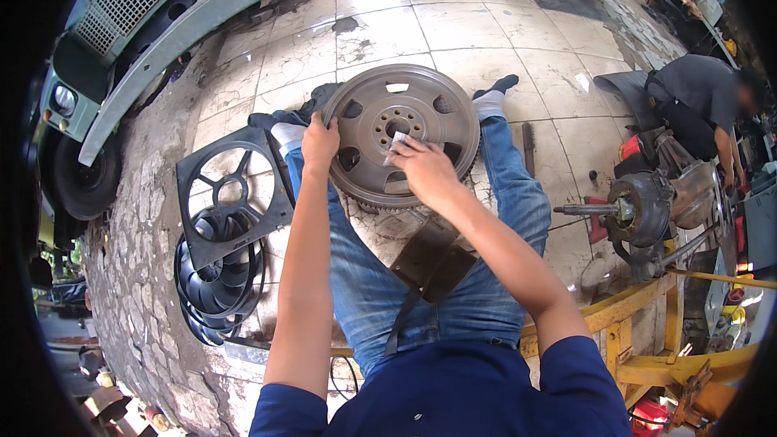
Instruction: The person scrubs a large metal flywheel with a red abrasive pad while sitting on the floor, then uses a wire brush to clean the teeth and surface. The person also handles a small metal ring and a brush during the process.
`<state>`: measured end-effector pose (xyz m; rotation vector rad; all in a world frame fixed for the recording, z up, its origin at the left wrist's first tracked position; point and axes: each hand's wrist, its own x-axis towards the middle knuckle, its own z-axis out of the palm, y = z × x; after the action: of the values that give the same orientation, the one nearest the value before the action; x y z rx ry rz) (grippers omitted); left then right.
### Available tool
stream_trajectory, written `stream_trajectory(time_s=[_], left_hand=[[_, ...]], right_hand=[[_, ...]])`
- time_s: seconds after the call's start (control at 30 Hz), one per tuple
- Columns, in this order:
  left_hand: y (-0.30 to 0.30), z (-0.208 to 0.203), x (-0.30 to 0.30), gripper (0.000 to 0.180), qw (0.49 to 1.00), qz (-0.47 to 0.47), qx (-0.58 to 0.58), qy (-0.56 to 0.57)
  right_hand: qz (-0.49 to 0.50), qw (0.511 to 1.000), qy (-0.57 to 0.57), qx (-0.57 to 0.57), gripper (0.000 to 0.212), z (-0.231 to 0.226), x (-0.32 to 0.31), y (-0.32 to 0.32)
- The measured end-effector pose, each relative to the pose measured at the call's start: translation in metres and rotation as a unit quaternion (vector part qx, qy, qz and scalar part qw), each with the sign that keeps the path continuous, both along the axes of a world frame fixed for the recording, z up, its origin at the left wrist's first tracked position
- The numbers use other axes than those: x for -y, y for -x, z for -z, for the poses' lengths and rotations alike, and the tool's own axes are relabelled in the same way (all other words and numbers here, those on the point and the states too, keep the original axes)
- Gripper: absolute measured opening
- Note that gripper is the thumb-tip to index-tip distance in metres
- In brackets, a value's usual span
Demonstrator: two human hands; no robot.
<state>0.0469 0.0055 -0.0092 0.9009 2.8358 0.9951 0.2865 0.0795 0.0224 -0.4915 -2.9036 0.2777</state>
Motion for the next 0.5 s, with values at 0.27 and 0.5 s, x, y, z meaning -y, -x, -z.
stream_trajectory(time_s=[0.27, 0.5], left_hand=[[0.001, -0.001, 0.000, 0.042, 1.000, -0.001, -0.004, -0.002], [0.001, -0.001, 0.000, 0.042, 1.000, 0.002, -0.009, -0.008]], right_hand=[[0.000, 0.999, -0.045, 0.006, 0.045, 0.006, 0.003, -0.002], [0.028, 0.999, -0.030, 0.011, 0.047, -0.002, 0.000, 0.000]])
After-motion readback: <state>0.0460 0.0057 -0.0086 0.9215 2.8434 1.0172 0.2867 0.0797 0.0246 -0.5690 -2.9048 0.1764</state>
